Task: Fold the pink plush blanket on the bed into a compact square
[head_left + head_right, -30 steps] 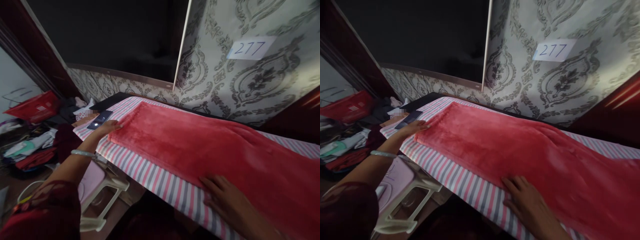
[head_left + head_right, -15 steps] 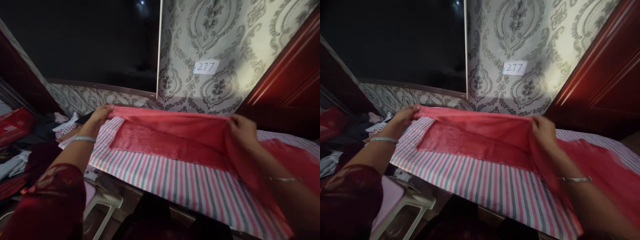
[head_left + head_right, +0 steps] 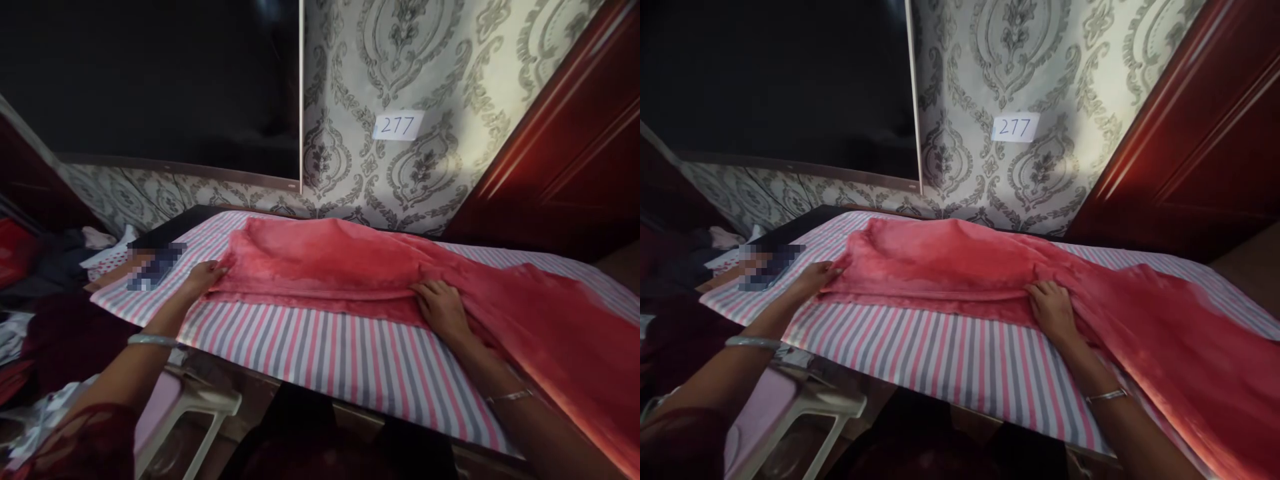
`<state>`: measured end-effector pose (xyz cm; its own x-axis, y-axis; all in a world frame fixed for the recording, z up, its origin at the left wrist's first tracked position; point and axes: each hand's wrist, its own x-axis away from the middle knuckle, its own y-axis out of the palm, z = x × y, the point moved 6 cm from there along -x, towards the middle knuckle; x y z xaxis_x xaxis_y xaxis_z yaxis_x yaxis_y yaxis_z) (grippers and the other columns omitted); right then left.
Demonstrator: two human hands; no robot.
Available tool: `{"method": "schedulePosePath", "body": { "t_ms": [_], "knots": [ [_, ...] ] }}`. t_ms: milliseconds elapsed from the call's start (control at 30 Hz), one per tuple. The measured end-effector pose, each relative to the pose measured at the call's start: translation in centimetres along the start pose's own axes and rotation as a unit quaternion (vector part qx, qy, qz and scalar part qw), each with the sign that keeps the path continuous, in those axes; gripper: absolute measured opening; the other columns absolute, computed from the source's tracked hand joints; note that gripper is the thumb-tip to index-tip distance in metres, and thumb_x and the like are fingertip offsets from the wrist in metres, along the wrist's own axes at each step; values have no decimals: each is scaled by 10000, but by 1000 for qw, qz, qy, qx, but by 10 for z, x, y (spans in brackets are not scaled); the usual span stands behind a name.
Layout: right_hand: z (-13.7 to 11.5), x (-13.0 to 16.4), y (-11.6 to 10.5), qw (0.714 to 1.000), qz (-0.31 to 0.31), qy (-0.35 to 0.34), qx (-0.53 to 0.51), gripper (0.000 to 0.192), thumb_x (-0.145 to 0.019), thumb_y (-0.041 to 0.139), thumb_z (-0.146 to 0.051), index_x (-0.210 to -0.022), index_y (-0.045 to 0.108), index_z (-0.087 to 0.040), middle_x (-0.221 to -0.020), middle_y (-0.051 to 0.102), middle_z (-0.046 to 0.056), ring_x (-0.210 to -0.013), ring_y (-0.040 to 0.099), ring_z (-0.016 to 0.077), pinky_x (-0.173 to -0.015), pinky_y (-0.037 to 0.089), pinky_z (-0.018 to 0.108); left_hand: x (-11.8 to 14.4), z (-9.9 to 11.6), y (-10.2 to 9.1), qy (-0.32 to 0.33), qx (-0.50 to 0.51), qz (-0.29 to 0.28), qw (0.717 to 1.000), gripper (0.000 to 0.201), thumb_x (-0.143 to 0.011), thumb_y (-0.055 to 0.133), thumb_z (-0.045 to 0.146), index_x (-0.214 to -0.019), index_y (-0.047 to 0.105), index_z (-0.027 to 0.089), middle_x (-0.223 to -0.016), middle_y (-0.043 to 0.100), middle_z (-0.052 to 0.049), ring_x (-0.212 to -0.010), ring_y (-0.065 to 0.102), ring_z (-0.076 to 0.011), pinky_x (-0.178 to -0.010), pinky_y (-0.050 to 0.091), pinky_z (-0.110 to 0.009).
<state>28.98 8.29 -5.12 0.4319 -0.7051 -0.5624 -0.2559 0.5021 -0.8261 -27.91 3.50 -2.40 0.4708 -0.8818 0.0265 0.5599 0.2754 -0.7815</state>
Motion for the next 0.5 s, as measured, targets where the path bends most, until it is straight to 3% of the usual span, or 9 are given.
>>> {"method": "schedulePosePath", "body": {
  "t_ms": [300, 500],
  "knots": [
    [-18, 14, -17, 1000, -8, -14, 16, 305, -968, 451, -204, -1026, 751, -193, -921, 711, 117, -885, 588, 267, -752, 363, 371, 3, 6, -12, 17, -124, 57, 990, 309, -772, 554, 415, -558, 412, 244, -500, 447, -1, -619, 502, -214, -573, 295, -289],
    [-18, 23, -13, 998, -35, -23, -48, 284, -977, 467, -240, -1040, 736, -177, -986, 721, 118, -920, 618, 261, -796, 404, 378, 4, 0, -12, -1, -107, 48, 993, 329, -757, 594, 426, -582, 379, 248, -483, 415, 13, -677, 544, -250, -610, 311, -288]
  ]
}}
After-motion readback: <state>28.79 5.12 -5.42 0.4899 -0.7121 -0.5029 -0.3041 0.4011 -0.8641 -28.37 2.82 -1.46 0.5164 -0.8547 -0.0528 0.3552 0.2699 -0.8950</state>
